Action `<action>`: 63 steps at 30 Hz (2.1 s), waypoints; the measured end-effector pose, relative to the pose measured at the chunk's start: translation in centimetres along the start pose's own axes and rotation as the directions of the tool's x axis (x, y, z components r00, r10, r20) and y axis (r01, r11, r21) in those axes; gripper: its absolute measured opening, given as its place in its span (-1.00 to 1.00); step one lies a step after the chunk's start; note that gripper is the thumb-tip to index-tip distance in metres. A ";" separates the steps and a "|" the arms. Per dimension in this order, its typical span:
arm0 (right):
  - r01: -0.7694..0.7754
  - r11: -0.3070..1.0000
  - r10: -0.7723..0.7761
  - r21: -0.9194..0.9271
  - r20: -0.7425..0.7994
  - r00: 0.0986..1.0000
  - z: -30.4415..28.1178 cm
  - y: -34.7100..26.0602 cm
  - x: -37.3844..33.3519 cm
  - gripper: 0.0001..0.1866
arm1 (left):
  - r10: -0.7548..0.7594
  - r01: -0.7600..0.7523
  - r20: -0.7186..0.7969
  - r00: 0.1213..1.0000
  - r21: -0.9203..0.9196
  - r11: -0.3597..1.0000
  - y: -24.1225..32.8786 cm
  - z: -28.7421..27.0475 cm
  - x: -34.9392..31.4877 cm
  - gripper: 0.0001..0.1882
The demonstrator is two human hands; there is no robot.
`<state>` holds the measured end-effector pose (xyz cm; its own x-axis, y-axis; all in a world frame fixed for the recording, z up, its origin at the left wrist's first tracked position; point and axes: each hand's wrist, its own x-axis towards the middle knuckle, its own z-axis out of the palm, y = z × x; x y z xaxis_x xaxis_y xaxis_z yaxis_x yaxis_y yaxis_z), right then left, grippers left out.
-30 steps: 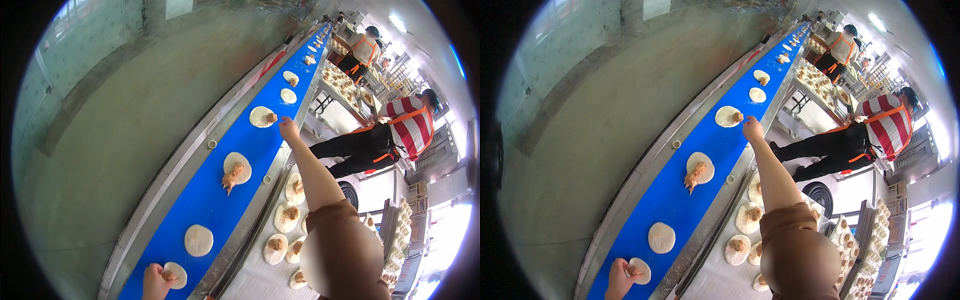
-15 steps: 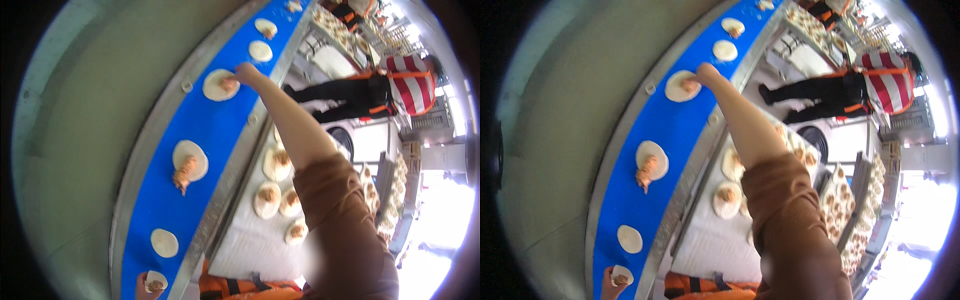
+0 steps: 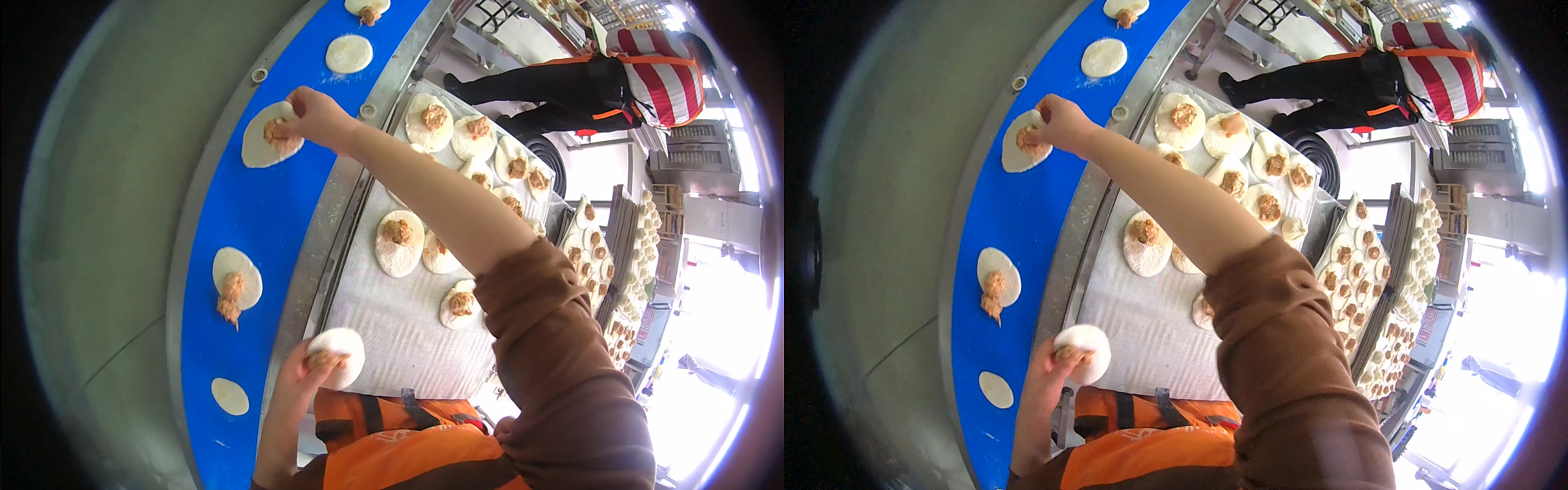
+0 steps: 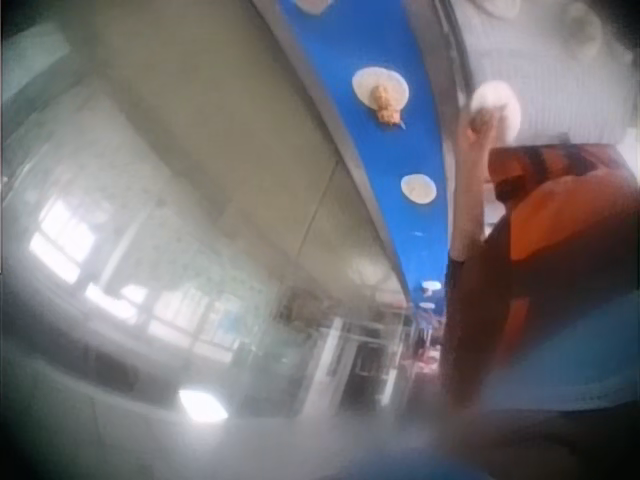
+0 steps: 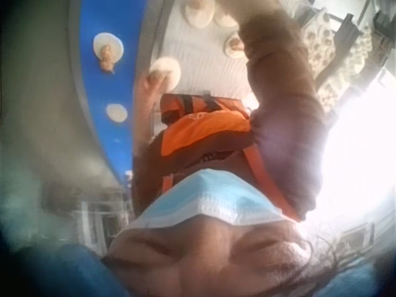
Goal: The person places filling onto round dough discs on a conveyor belt, folds the dough around the filling to form buns, and arranges them on trays. The person repeats this process continuously while other workers perform similar tasks nearby.
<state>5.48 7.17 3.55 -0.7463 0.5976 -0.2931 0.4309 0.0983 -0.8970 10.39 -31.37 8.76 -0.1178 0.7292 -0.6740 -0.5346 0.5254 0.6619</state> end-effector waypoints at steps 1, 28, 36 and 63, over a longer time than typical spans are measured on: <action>0.062 0.994 -0.064 0.092 0.019 0.998 -0.5 -0.6 -1.7 -0.46 | 0.050 -0.051 0.055 0.997 0.014 0.999 0.1 1.1 1.2 -0.58; 0.041 0.725 -0.009 -0.688 0.049 0.999 -7.4 1.5 -29.8 -0.61 | 0.674 -0.437 0.296 0.677 0.898 0.045 4.6 4.5 8.8 -0.45; 0.297 0.724 -0.246 -0.623 0.169 0.954 -3.5 -3.1 -15.9 -0.71 | 0.857 -0.163 0.063 0.511 0.986 0.025 11.2 -3.3 18.1 -0.40; 0.195 0.957 -0.153 -0.215 0.198 0.968 -1.9 2.2 -1.0 -0.78 | 0.445 0.013 -0.216 0.869 0.909 0.416 5.8 -18.8 5.8 -0.53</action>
<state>8.15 8.28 2.48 -0.8890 0.4060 -0.2119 0.3756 0.3817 -0.8446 -9.13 -32.28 2.54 -0.5214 0.7728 -0.3619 0.5371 0.6267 0.5646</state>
